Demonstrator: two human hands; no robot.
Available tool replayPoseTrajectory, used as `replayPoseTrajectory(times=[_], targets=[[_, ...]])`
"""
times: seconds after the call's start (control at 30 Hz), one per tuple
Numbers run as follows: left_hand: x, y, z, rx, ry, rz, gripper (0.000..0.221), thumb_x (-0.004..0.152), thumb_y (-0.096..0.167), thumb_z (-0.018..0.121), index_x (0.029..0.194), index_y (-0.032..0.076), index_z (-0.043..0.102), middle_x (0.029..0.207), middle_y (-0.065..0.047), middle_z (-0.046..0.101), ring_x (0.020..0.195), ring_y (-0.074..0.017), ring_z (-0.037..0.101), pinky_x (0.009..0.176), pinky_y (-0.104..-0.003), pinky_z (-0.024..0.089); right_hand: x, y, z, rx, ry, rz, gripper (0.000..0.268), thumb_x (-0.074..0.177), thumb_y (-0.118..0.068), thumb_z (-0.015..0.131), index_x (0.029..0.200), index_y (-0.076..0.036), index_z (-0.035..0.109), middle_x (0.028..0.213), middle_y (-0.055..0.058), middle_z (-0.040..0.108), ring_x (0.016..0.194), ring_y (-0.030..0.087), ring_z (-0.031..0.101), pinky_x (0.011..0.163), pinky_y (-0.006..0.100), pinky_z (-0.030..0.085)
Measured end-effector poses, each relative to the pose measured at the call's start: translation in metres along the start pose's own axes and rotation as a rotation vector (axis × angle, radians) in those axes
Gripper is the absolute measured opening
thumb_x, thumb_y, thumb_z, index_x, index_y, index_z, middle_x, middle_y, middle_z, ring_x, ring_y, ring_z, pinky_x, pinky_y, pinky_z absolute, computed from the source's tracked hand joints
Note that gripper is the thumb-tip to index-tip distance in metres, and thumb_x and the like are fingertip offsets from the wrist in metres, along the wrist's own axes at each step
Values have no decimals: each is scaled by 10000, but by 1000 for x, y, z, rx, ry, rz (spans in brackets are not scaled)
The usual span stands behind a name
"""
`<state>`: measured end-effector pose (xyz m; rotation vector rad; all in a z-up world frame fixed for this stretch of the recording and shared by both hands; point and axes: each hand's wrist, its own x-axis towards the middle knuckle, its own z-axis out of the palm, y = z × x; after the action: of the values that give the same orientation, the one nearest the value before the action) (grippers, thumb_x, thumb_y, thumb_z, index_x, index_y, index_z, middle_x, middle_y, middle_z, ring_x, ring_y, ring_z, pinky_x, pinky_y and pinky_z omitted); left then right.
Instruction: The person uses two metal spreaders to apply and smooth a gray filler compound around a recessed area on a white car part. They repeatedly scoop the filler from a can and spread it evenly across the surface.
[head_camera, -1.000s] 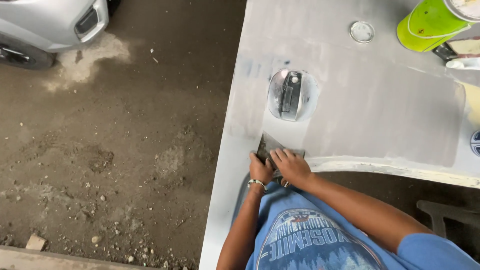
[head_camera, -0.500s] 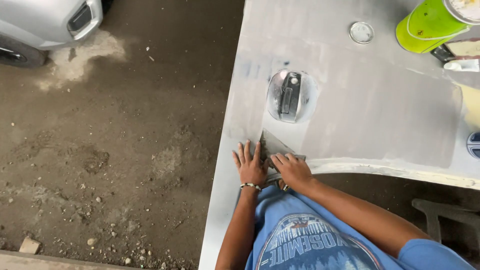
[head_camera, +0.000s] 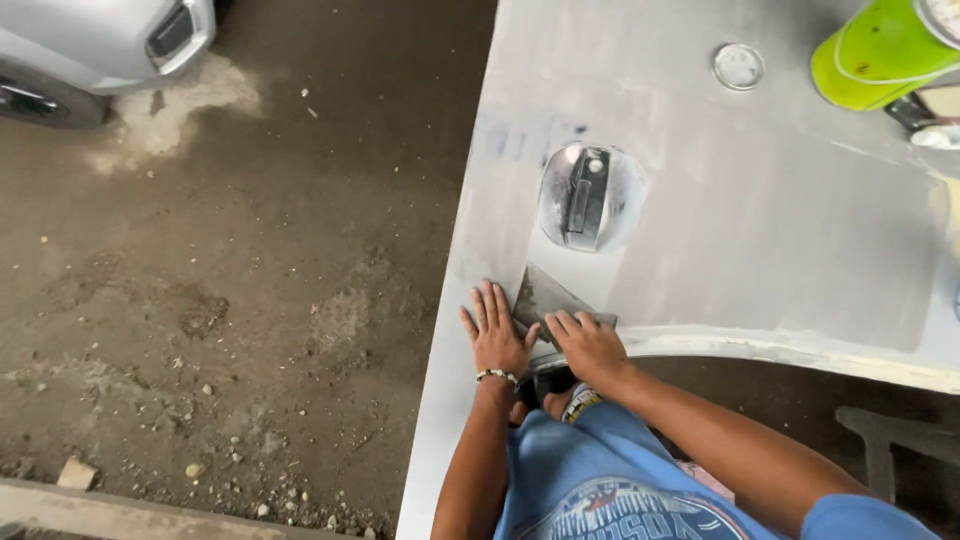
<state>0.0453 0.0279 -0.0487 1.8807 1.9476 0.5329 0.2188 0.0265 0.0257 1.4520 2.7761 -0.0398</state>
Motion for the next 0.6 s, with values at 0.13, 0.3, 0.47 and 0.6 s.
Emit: replayPoseTrajectory(times=[0.13,0.3,0.47,0.6], targets=[[-8,-3,0,28,-3,10,1021,879,592,657,1603,7,236,1692,-172,179,1572,-369,110,1236,-609,33,3,-7,-3,34,-46,38,448,882,-162,596,1322,-83,615,1201,38,648,1004,263,621,715,403,576],[-1,-9,-3,90,26,67,947,865,590,663,1608,130,300,1692,-171,190,1567,-371,134,1240,-593,56,-8,-9,-6,7,83,-10,512,798,-142,603,1305,-78,625,1220,56,650,1002,267,617,714,405,557],[0,-7,-1,65,23,68,998,857,594,664,1584,28,280,1675,-182,212,1555,-374,146,1233,-600,66,7,-4,3,30,-5,37,477,852,-152,605,1325,-92,616,1233,52,646,1043,277,612,742,426,551],[-8,-15,7,-41,198,164,955,881,534,694,1541,-55,335,1634,-222,312,1537,-393,243,1246,-566,175,3,-7,17,-17,123,43,494,823,-125,606,1316,-110,618,1283,64,644,1079,294,604,812,426,553]])
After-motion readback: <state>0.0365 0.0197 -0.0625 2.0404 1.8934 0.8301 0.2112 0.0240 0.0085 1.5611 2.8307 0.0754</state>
